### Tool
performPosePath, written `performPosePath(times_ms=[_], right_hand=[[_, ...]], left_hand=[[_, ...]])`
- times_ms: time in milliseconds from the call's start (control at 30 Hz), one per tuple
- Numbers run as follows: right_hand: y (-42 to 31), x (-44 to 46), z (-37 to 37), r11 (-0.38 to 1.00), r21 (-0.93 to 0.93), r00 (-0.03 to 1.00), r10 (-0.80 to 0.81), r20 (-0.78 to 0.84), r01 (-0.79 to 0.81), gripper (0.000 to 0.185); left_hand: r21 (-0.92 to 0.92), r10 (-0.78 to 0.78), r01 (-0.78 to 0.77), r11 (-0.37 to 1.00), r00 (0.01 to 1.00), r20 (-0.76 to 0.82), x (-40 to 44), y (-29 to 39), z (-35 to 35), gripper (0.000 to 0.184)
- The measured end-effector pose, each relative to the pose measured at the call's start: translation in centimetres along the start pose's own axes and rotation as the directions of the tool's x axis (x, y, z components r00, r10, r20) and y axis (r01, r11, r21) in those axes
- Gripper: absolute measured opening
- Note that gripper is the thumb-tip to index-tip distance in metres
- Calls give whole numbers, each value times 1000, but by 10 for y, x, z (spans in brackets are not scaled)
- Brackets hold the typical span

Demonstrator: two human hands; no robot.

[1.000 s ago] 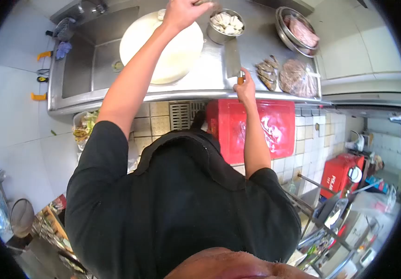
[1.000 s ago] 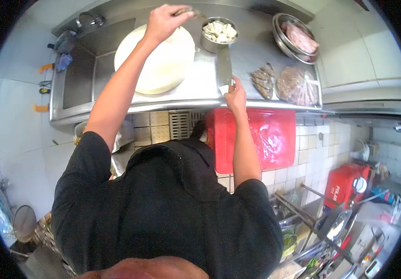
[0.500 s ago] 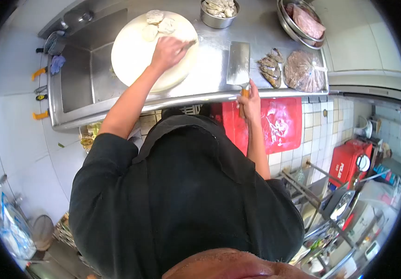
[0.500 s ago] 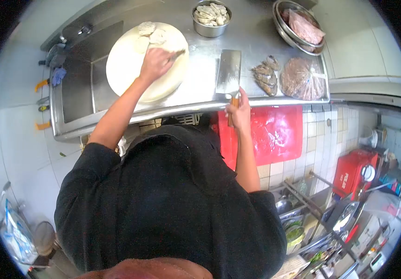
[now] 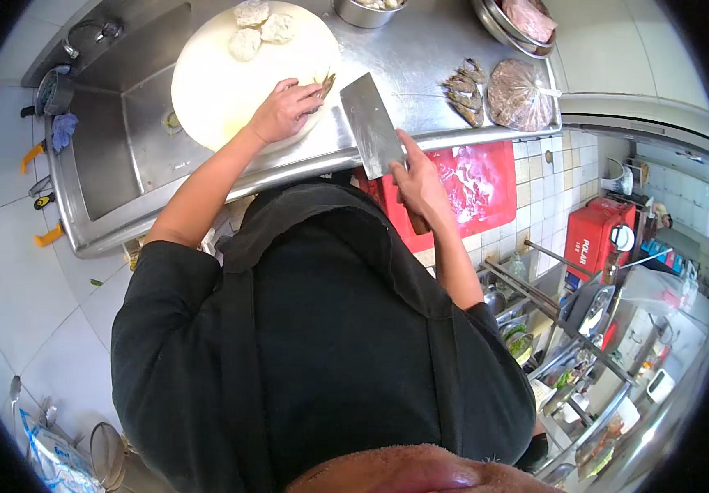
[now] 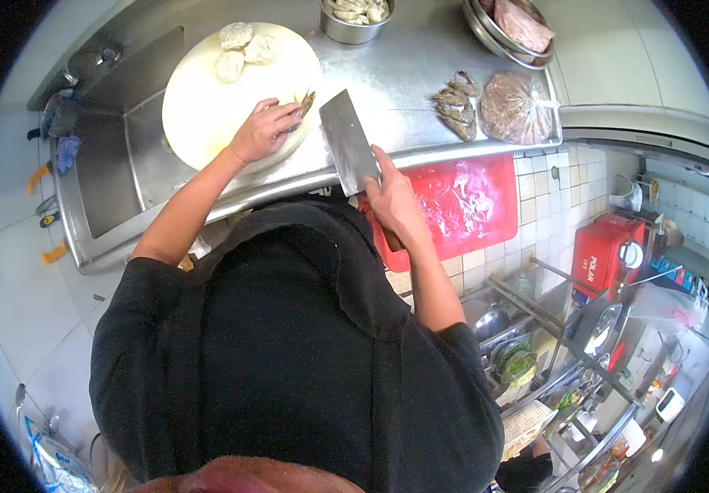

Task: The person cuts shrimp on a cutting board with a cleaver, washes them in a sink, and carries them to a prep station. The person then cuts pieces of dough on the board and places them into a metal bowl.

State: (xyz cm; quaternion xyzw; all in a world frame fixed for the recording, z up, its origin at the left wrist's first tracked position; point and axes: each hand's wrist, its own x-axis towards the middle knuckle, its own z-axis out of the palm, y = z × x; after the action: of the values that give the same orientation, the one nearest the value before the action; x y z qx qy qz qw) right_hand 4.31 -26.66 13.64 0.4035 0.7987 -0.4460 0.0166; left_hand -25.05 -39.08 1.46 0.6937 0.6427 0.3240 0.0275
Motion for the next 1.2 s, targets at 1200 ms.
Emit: performPosePath(times_ms=[1200], right_hand=[[-59, 55, 9, 793, -495, 926, -371, 69, 354, 70]], left_hand=[[-419, -623, 511, 750, 758, -192, -33, -8, -26, 28]])
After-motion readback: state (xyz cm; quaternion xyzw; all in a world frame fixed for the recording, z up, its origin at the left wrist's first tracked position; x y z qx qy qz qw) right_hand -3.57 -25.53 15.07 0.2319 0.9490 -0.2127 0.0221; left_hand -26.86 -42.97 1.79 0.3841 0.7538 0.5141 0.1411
